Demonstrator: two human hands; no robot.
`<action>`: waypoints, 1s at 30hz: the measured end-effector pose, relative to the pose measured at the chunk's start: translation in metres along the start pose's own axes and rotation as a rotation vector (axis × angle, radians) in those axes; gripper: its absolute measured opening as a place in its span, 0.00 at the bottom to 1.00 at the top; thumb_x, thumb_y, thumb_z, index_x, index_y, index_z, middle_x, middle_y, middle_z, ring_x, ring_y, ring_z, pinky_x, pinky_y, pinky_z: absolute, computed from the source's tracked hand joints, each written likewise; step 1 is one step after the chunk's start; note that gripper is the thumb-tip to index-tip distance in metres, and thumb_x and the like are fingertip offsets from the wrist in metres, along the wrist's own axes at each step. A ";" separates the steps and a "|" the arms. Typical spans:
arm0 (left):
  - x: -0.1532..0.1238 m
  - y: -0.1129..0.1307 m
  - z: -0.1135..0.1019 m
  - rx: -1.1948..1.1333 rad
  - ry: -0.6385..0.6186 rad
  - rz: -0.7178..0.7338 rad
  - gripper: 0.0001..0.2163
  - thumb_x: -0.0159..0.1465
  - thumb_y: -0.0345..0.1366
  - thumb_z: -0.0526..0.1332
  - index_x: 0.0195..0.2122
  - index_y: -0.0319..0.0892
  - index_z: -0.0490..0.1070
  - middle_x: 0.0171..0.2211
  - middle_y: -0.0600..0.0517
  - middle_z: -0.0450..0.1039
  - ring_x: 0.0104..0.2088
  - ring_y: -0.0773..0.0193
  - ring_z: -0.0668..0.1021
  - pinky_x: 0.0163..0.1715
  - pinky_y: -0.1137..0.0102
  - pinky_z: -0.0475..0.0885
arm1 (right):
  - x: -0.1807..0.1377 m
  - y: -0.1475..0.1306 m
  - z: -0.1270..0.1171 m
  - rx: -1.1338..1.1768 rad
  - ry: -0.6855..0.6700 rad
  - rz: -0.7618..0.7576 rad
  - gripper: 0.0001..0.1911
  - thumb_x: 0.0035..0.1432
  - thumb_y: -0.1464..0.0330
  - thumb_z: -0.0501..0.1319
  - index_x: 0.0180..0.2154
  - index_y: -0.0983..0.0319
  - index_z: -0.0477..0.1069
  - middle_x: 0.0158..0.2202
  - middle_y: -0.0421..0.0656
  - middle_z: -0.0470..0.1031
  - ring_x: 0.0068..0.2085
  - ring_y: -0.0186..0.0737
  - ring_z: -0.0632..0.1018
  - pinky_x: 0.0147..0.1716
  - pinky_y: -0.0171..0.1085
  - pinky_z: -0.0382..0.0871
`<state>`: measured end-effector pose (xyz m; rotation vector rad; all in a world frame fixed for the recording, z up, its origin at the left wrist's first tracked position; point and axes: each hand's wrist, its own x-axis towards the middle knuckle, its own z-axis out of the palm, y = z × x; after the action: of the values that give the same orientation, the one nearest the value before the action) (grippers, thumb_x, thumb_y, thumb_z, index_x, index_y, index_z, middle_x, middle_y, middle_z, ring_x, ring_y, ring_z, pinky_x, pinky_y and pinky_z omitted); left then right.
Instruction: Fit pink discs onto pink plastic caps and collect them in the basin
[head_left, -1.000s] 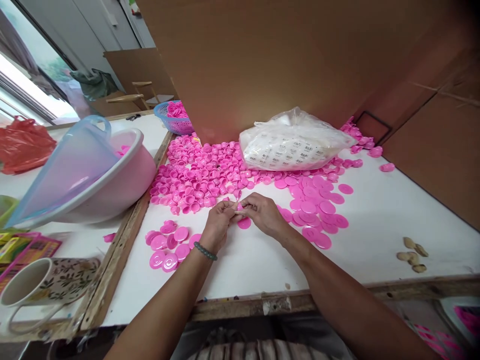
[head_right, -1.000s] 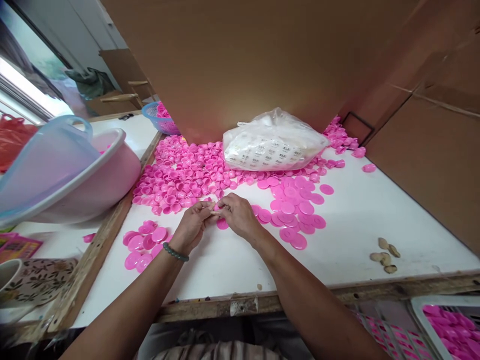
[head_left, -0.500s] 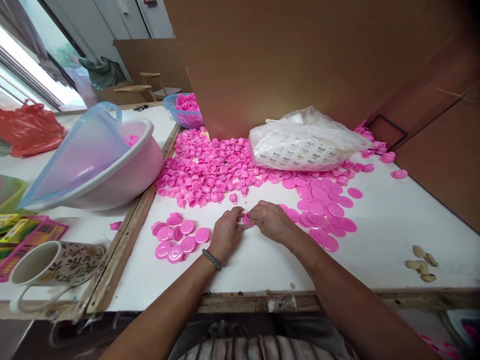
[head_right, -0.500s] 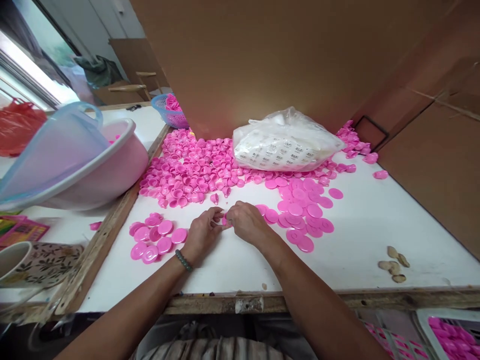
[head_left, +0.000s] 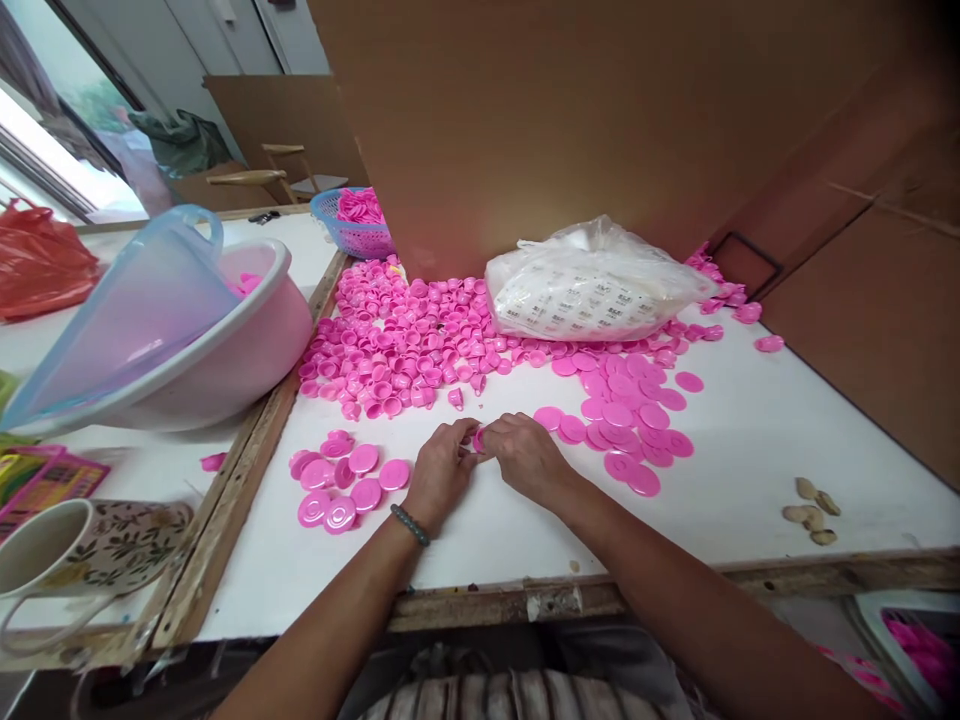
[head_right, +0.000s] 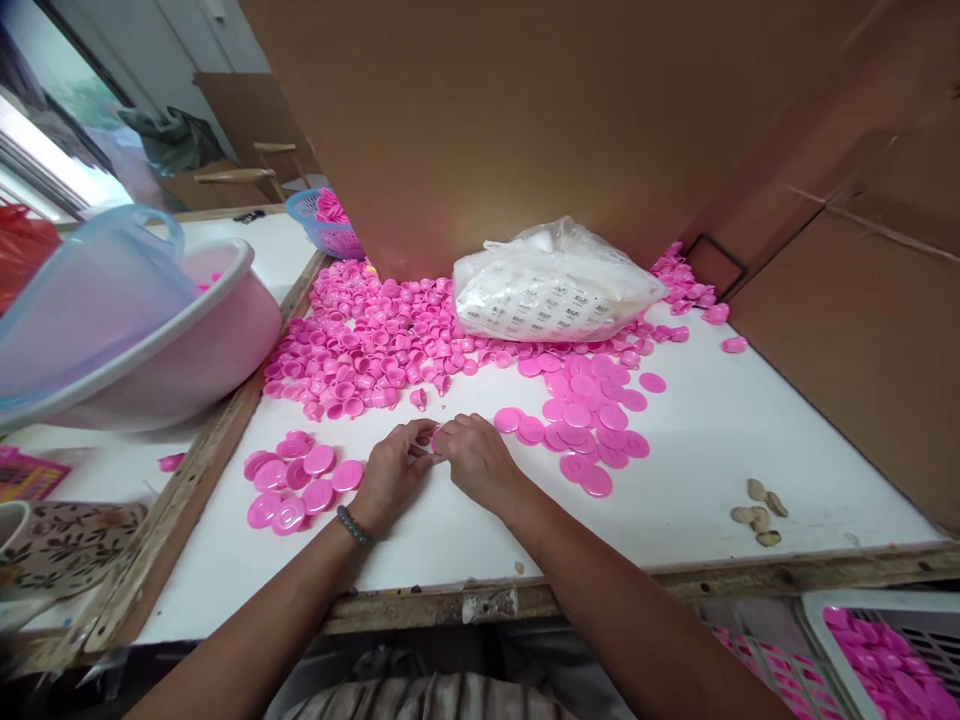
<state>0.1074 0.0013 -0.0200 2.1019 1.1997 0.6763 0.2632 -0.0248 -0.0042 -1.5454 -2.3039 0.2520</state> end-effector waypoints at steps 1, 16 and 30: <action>0.000 0.000 -0.002 -0.032 0.000 -0.009 0.13 0.56 0.33 0.60 0.43 0.44 0.66 0.36 0.50 0.70 0.31 0.66 0.73 0.34 0.70 0.69 | 0.000 0.002 0.000 0.106 0.016 0.059 0.11 0.53 0.78 0.51 0.26 0.64 0.69 0.26 0.42 0.71 0.31 0.35 0.68 0.30 0.34 0.57; 0.018 0.010 -0.013 -0.657 -0.103 -0.509 0.16 0.47 0.39 0.67 0.31 0.38 0.63 0.14 0.59 0.65 0.15 0.73 0.68 0.16 0.78 0.62 | 0.000 0.014 0.000 0.512 -0.031 0.164 0.10 0.55 0.63 0.59 0.39 0.58 0.74 0.38 0.42 0.73 0.38 0.38 0.71 0.35 0.35 0.63; 0.022 0.011 -0.015 -0.692 -0.115 -0.603 0.15 0.45 0.37 0.68 0.26 0.38 0.62 0.14 0.56 0.68 0.16 0.70 0.72 0.18 0.76 0.68 | 0.002 0.007 0.004 0.216 0.067 0.127 0.16 0.52 0.55 0.59 0.29 0.62 0.74 0.28 0.44 0.69 0.35 0.39 0.64 0.30 0.35 0.58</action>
<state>0.1135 0.0201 0.0008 1.1181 1.2196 0.5619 0.2670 -0.0206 -0.0095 -1.5661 -2.0545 0.4588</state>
